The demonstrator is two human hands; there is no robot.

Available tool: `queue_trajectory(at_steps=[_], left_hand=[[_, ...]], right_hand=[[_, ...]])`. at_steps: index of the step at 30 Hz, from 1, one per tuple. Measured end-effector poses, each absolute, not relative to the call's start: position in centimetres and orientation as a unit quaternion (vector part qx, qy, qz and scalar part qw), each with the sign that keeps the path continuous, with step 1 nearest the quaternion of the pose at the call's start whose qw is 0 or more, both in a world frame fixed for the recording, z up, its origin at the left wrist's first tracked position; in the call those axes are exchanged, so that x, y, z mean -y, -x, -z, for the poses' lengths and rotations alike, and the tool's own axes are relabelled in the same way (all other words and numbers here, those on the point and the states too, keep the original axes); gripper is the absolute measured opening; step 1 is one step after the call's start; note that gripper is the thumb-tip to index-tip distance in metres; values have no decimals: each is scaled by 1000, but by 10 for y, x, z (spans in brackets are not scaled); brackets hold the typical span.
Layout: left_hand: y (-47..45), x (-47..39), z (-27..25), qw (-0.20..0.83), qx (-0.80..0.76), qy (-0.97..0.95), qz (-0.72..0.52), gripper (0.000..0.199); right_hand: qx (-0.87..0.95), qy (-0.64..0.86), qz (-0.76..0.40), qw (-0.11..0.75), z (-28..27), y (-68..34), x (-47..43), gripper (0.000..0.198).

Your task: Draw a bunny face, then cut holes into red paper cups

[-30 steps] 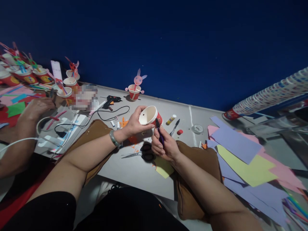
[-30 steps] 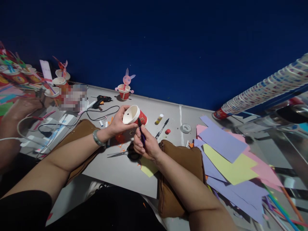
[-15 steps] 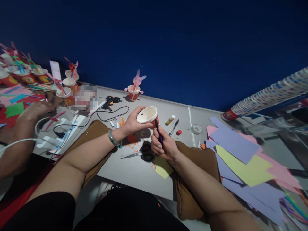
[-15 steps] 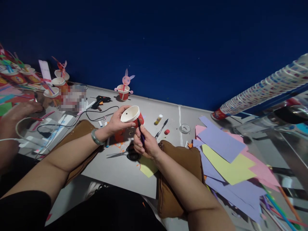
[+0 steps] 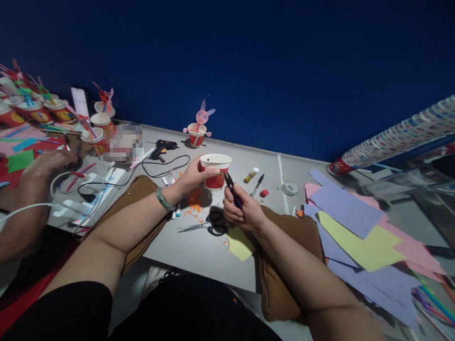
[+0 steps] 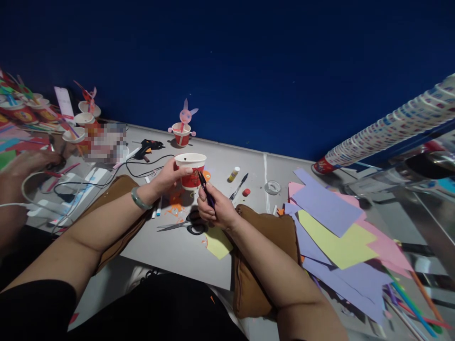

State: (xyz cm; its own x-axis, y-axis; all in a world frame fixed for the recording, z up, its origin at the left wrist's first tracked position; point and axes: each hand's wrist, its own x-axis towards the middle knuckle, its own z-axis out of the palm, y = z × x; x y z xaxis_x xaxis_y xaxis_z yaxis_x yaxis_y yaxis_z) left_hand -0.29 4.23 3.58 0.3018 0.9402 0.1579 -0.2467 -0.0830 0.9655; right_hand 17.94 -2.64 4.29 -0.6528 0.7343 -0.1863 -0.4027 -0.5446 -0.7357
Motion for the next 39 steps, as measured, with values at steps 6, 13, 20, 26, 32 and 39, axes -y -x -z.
queue_trajectory(at_steps=[6, 13, 20, 26, 32, 39], left_hand=[[2, -39, -40, 640, -295, -519, -483, 52], [-1, -36, -39, 648, -295, -512, -481, 56], [0, -37, -37, 647, -298, -518, -474, 58], [0, -36, -41, 662, -287, -513, -466, 57], [1, -38, -41, 683, -280, -496, -459, 56], [2, -38, -41, 704, -270, -488, -440, 57]], right_hand=[[340, 244, -844, 335, -44, -180, 27, 40], [340, 252, -839, 342, -47, -180, 28, 40], [339, 244, -845, 336, -47, -181, 27, 39], [341, 239, -845, 335, -49, -183, 26, 39], [339, 235, -848, 332, -51, -183, 27, 38], [337, 237, -851, 325, -49, -184, 27, 39]])
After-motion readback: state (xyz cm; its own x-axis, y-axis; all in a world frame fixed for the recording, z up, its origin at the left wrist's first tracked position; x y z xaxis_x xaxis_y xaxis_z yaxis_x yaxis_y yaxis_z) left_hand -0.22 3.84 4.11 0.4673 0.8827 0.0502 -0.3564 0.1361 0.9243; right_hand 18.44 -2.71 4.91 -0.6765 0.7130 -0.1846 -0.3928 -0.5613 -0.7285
